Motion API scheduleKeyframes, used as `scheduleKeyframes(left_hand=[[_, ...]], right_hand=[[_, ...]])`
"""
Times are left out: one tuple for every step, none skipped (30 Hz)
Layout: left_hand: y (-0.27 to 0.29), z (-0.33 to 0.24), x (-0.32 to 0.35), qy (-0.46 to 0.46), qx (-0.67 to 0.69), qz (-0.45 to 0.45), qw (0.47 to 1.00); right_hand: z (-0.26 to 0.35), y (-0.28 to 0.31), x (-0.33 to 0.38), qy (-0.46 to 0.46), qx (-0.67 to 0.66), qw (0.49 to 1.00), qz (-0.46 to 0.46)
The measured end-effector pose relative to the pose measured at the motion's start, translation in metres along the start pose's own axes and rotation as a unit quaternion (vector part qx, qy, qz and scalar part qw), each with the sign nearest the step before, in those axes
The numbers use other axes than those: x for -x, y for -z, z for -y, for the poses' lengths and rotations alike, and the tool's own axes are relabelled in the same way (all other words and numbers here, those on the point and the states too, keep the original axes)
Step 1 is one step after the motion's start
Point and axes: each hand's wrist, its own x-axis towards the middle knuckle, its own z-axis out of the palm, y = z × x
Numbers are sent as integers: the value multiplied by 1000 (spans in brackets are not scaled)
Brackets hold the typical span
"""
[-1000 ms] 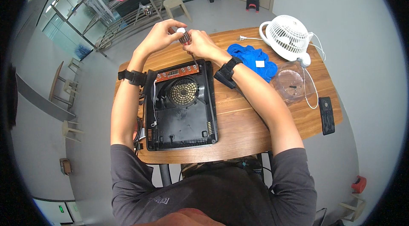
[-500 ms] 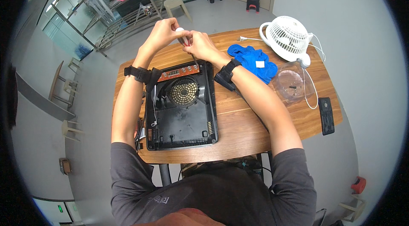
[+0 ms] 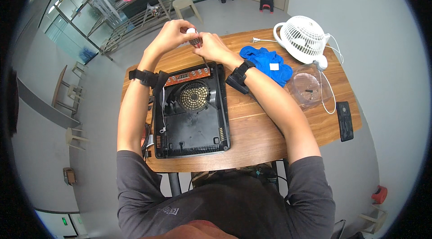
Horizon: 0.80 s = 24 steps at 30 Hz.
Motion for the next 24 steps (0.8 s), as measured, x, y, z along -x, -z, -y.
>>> scheduleKeyframes(left_hand=[[-1, -2, -1, 8, -7, 0, 1000], [-3, -4, -3, 16, -13, 0, 1000], [-4, -6, -4, 22, -20, 1, 1000], [-5, -5, -4, 26, -35, -11, 999], [-7, -3, -3, 30, -50, -23, 998], [-8, -5, -5, 31, -65, -33, 997], [-8, -7, -5, 47, -81, -26, 995], [-7, -9, -5, 62, -97, -19, 993], [-5, -11, -3, 79, -114, -13, 990], [-5, -9, -1, 34, -87, -27, 995], [-4, -5, 2, -12, -61, -41, 997], [-3, -4, 5, -57, -34, -53, 996], [-2, -4, 8, -51, -17, -40, 998], [0, -4, 9, -45, 0, -27, 999], [1, -4, 11, -38, 18, -15, 999], [2, -3, 11, -28, 17, -12, 999], [2, -2, 10, -18, 16, -9, 1000], [3, -1, 8, -11, 14, -6, 1000], [2, -1, 6, -7, 11, -5, 1000], [2, -2, 4, -4, 8, -3, 1000], [2, -1, 4, 0, 4, -2, 1000], [0, 0, 3, 0, 10, -13, 1000], [-4, 1, 1, 0, 16, -24, 1000], [-6, 0, -1, -2, 23, -34, 999]], right_hand=[[2, 0, 1, 5, 8, 1000, -10], [4, 1, 1, 11, 16, 1000, -21], [7, 2, 2, 16, 24, 999, -32], [10, 4, 2, -4, 8, 1000, -16], [13, 5, 1, -25, -8, 1000, 0], [12, 6, 1, -47, -24, 999, 14], [11, 5, 1, -33, -9, 999, -2], [11, 4, 2, -20, 6, 1000, -18], [10, 2, 2, -5, 20, 999, -33], [9, 2, 3, -5, 7, 999, -40], [8, 2, 3, -5, -5, 999, -46], [7, 1, 4, -6, -19, 998, -52], [7, 1, 4, -16, -21, 999, -45], [6, 3, 3, -26, -22, 999, -37], [8, 5, 3, -36, -22, 999, -28], [10, 7, 3, -37, -9, 999, -17], [12, 8, 4, -38, 5, 999, -7], [13, 10, 4, -38, 20, 999, 2], [12, 10, 3, -40, 27, 999, 5], [10, 8, 1, -42, 34, 999, 8], [10, 5, 0, -43, 39, 998, 12], [9, 3, 1, -26, 50, 998, -6], [9, 1, 2, -9, 61, 998, -23], [6, 0, 3, 8, 74, 996, -42]])
